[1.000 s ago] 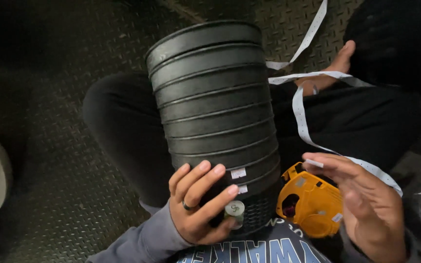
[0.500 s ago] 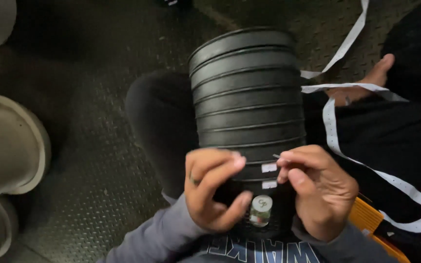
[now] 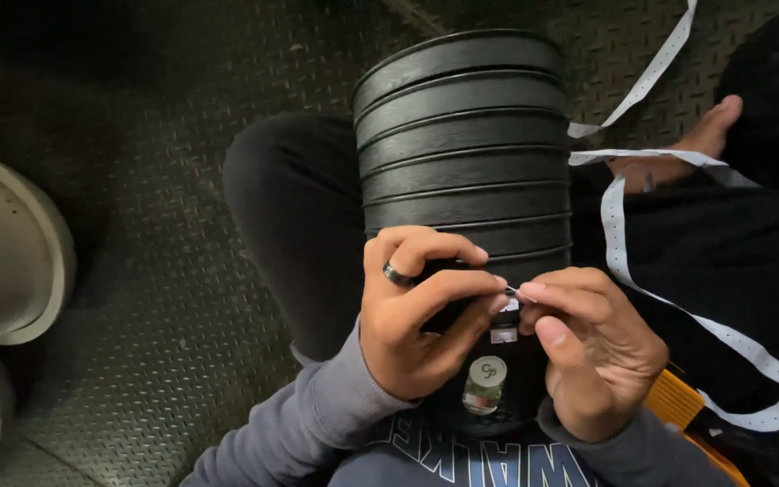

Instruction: Applying small white labels to the ridges of a black plastic container while sitting on the floor.

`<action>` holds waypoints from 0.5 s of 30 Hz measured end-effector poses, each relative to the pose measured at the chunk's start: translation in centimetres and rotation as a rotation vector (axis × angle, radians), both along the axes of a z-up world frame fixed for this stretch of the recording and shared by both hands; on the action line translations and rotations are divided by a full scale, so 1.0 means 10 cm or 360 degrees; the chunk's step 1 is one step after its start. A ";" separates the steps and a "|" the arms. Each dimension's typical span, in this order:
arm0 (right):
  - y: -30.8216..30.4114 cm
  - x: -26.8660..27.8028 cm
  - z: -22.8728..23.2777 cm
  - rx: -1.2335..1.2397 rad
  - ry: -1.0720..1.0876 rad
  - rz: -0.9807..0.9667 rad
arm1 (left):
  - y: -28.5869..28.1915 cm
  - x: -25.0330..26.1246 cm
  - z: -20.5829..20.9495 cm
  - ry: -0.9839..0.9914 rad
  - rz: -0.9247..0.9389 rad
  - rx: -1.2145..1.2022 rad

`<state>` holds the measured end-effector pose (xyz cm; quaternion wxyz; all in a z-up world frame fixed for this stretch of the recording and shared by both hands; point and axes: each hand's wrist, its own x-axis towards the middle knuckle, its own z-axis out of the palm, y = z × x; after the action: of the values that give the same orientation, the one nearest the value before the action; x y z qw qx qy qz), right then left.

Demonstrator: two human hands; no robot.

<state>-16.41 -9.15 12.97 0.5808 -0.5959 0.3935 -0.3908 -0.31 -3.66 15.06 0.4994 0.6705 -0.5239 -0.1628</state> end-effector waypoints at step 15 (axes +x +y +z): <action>0.00 0.07 0.08 -0.0047 0.0153 -0.0053 | -0.02 0.00 0.03 0.0008 -0.0010 0.0014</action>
<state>-15.68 -9.20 13.80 0.5458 -0.6159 0.4250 -0.3769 -0.31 -3.84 15.39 0.4973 0.6706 -0.5240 -0.1685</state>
